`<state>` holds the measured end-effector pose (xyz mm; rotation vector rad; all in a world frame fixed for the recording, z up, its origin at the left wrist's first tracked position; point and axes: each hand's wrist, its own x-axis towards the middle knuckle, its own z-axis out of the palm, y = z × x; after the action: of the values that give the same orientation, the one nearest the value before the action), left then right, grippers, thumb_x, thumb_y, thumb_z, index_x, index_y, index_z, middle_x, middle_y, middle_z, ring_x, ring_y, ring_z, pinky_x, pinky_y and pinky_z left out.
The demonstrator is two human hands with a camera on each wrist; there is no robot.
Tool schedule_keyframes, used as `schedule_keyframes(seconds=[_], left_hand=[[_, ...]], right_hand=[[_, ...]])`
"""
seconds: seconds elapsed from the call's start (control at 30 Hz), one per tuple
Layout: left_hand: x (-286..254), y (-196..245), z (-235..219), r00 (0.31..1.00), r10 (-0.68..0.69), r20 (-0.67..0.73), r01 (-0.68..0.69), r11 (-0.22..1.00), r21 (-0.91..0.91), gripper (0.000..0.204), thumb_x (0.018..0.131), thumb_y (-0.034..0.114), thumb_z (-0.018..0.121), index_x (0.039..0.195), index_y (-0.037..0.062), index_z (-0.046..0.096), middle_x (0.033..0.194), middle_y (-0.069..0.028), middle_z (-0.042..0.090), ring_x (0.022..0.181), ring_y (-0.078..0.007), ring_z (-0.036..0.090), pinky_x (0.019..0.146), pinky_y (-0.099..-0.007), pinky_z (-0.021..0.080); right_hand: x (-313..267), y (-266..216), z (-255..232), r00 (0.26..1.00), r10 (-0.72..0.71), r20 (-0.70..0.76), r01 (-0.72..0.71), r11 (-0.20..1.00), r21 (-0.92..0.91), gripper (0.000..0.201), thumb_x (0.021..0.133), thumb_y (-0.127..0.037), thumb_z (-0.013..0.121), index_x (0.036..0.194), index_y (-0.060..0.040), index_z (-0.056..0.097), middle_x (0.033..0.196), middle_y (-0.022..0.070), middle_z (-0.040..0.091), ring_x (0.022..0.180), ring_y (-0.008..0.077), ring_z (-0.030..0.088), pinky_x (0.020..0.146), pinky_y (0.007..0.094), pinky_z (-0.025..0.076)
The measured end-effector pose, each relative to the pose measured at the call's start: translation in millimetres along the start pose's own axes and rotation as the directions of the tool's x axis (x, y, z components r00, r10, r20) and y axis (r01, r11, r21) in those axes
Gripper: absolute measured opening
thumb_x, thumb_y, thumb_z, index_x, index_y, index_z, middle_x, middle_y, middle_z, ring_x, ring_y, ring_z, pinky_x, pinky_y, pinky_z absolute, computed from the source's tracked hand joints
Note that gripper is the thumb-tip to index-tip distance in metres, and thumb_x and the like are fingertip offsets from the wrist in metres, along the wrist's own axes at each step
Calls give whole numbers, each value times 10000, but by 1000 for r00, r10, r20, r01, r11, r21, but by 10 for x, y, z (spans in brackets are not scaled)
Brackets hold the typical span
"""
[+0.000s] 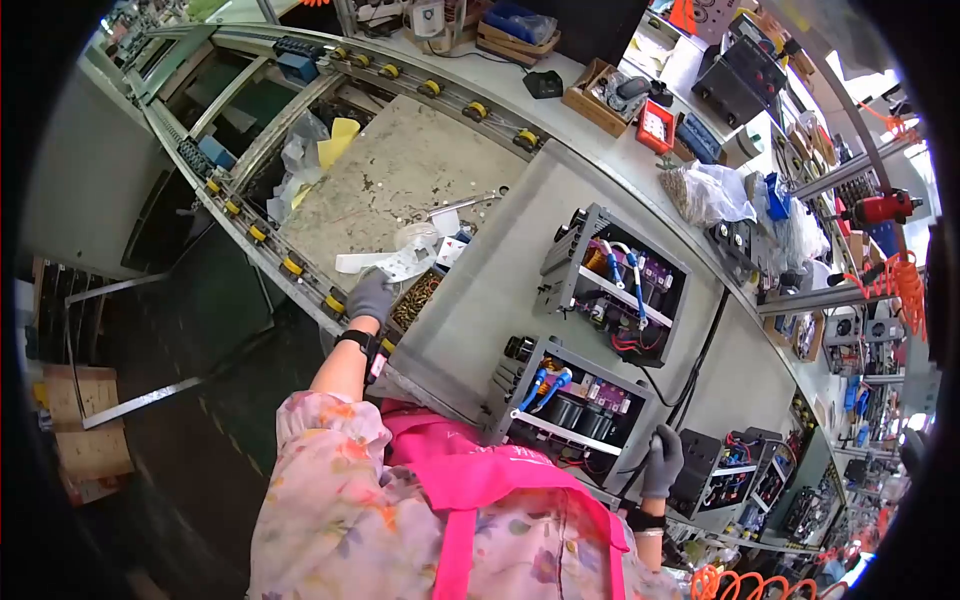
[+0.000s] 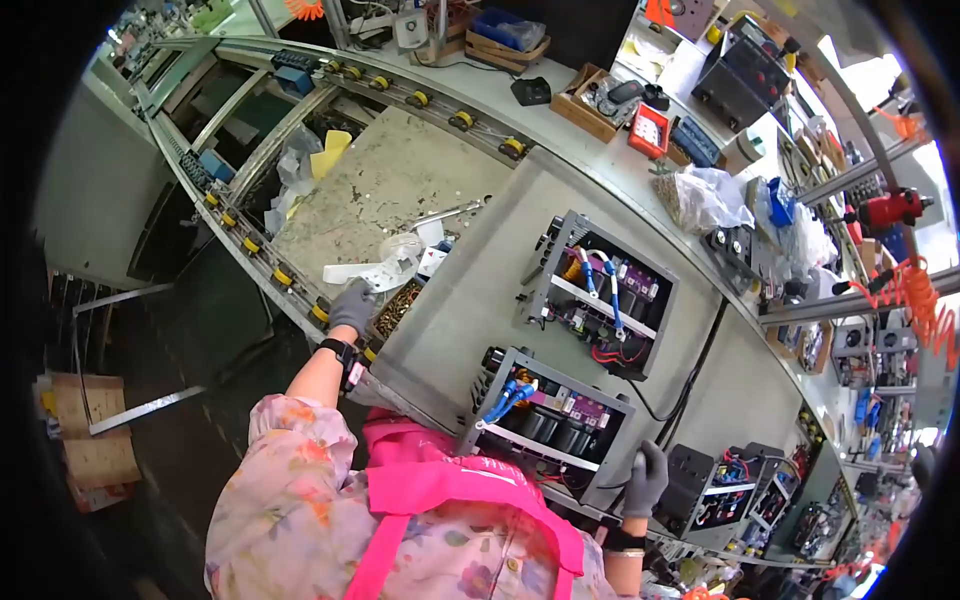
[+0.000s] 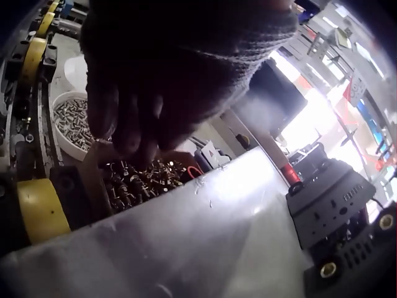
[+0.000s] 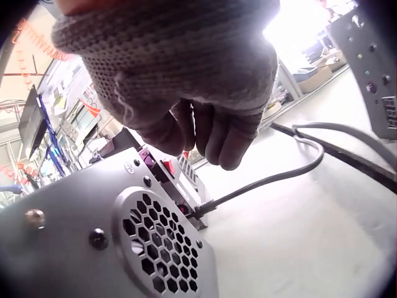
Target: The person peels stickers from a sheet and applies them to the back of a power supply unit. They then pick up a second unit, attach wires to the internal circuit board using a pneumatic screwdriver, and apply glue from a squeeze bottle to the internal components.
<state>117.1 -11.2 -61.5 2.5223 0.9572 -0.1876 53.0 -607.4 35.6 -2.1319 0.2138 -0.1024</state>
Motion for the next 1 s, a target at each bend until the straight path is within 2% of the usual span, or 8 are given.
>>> schedule_keyframes(seconds=[0.17, 0.4, 0.47, 0.57, 0.8, 0.87, 0.93, 1.0], left_hand=[[336, -173, 55, 975, -85, 203, 4, 928, 372, 401, 803, 274, 596, 1175, 137, 533, 1075, -121, 648, 977, -317, 631, 815, -415, 501], [455, 78, -86, 965, -258, 34, 259, 966, -2, 731, 785, 356, 645, 1352, 73, 281, 1017, -197, 649, 941, -357, 636, 769, -433, 505], [615, -61, 44, 963, -259, -74, 241, 950, -197, 586, 775, 306, 668, 1246, 32, 449, 858, -179, 666, 716, -297, 661, 628, -394, 519], [1110, -441, 380, 925, -362, 118, 336, 633, -698, 168, 826, 90, 612, 975, 11, 609, 753, -107, 658, 486, -202, 600, 410, -334, 461], [1358, -862, -89, 603, -793, -81, -104, 22, -994, 273, 838, 43, 594, 1107, 7, 564, 857, -114, 644, 705, -206, 616, 601, -333, 530], [1251, -832, -191, 567, -727, -386, 147, 551, -822, 418, 831, 104, 620, 1214, 12, 481, 871, -132, 647, 756, -230, 612, 708, -352, 510], [1081, -722, -157, 664, -472, -581, -41, 752, -658, 476, 823, 156, 628, 1248, 45, 444, 864, -132, 651, 775, -250, 610, 757, -353, 483], [740, -438, -260, 923, -265, -279, 78, 838, -541, 355, 807, 153, 630, 1149, 118, 544, 787, -105, 644, 735, -207, 606, 696, -342, 480]], right_hand=[[-553, -129, -142, 988, 148, -54, -145, 989, 41, 205, 870, -18, 542, 1061, 19, 606, 1010, 62, 623, 928, 133, 582, 846, 261, 466], [-1089, -92, -283, 958, 261, -119, -257, 965, 44, 188, 857, -2, 546, 1026, -12, 627, 953, 39, 636, 850, 109, 587, 756, 237, 479], [-1167, -19, -253, 953, 275, -130, -271, 961, 51, 185, 861, 0, 543, 1026, -8, 627, 951, 41, 636, 853, 112, 586, 766, 239, 477], [-1199, -85, -236, 936, 338, -99, -329, 939, 96, 184, 863, 4, 534, 1022, 3, 627, 965, 46, 632, 877, 119, 580, 801, 253, 473], [-1167, -181, -185, 943, 327, -60, -325, 945, 34, 188, 865, 0, 536, 1029, 5, 627, 959, 47, 635, 858, 120, 586, 789, 249, 478], [-1151, -224, -186, 943, 331, -45, -330, 944, 24, 186, 864, 0, 537, 1025, 6, 629, 952, 46, 635, 849, 117, 584, 778, 243, 476], [-1130, -255, -169, 942, 334, -36, -334, 942, 14, 184, 862, 1, 537, 1020, 7, 631, 947, 46, 636, 842, 113, 582, 769, 238, 474], [-1124, -201, -179, 938, 345, -30, -344, 939, 32, 184, 858, 0, 539, 1016, 6, 633, 944, 43, 636, 837, 111, 580, 762, 237, 473]])
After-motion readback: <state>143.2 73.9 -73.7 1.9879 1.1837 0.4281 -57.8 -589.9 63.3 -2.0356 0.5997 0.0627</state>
